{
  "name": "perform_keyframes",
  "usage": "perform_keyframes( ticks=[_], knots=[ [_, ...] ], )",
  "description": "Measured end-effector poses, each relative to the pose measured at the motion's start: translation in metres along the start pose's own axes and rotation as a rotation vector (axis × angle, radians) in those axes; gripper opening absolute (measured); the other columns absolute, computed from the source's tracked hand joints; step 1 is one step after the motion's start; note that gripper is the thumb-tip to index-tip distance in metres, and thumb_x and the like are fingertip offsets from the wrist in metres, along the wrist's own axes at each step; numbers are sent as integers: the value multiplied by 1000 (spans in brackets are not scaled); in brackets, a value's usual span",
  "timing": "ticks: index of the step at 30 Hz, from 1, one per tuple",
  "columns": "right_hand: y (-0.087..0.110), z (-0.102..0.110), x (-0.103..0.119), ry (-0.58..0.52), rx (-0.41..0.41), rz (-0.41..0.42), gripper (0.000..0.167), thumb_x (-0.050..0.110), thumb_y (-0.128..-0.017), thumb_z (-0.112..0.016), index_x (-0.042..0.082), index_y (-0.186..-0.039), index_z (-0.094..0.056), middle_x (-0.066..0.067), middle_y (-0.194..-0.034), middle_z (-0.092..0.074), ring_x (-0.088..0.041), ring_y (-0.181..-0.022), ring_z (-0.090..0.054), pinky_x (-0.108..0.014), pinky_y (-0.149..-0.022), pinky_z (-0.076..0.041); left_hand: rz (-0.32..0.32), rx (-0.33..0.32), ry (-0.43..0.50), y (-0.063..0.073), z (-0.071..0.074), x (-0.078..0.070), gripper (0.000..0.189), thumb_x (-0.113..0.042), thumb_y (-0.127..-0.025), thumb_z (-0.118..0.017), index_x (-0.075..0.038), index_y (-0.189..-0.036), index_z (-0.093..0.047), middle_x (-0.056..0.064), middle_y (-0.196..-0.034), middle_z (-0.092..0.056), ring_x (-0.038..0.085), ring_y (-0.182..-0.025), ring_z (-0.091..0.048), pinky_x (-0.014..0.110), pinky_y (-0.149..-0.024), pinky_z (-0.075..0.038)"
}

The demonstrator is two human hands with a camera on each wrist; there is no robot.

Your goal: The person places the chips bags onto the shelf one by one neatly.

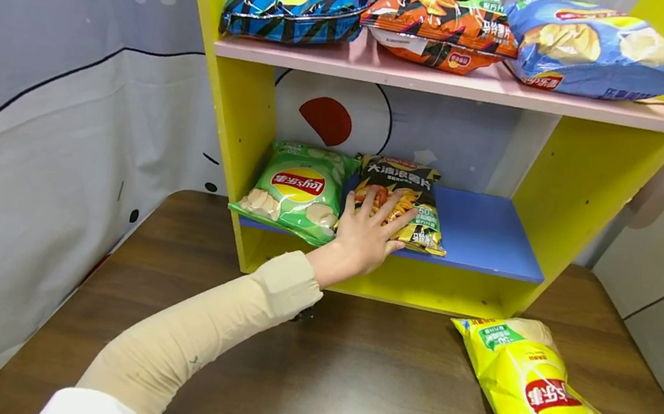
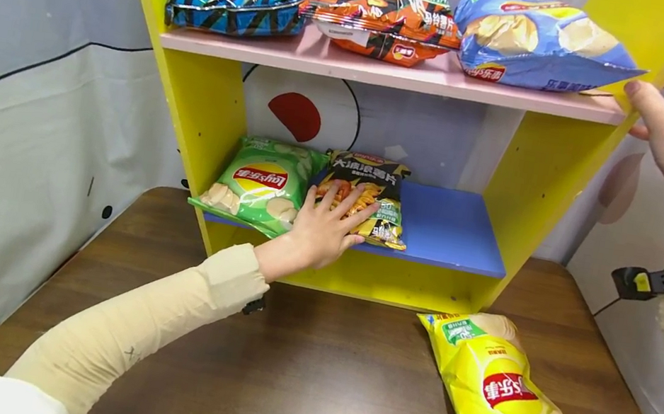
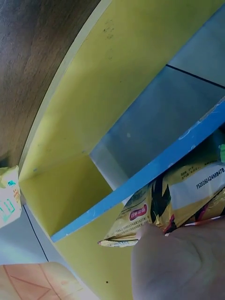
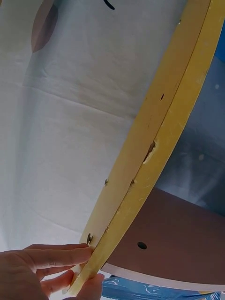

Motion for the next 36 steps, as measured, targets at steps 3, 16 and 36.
perform_keyframes(
  ticks=[3, 16, 36],
  knots=[
    [0, 0, 0, 8, -6, 3, 52, 34, -94, -57, 26, -142, -40, 25, -113, -44, 15, -86, -43, 5, -62, -37, -1, 1, 13, 0, 2, 0, 60, -56, -100, -15, -41, -152, 11, -3, -163, 10, 33, -150, -6, 57, -118, -15],
    [-4, 0, -3, -35, 8, 7, 48, 26, -95, -58, 24, -140, -42, 25, -104, -42, 14, -82, -44, 4, -58, -39, -9, -143, 24, 12, 12, -29, 88, -80, -86, -23, -26, -155, -15, 0, -163, -10, 27, -151, -9, 55, -119, -15],
    [2, -1, 2, 28, -56, 34, 50, 31, -94, -58, 24, -141, -43, 24, -110, -43, 14, -88, -42, 6, -63, -37, -223, -474, 46, 46, 31, -172, 72, -64, -90, -41, -19, -147, -40, -2, -151, -42, 18, -143, -34, 48, -120, -15]
  ],
)
Point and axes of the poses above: each hand's wrist, its own y-axis away from the middle knuckle, its own z-axis out of the back of the hand, x = y × z, the point moved 4 cm from there along -y, towards the middle knuckle
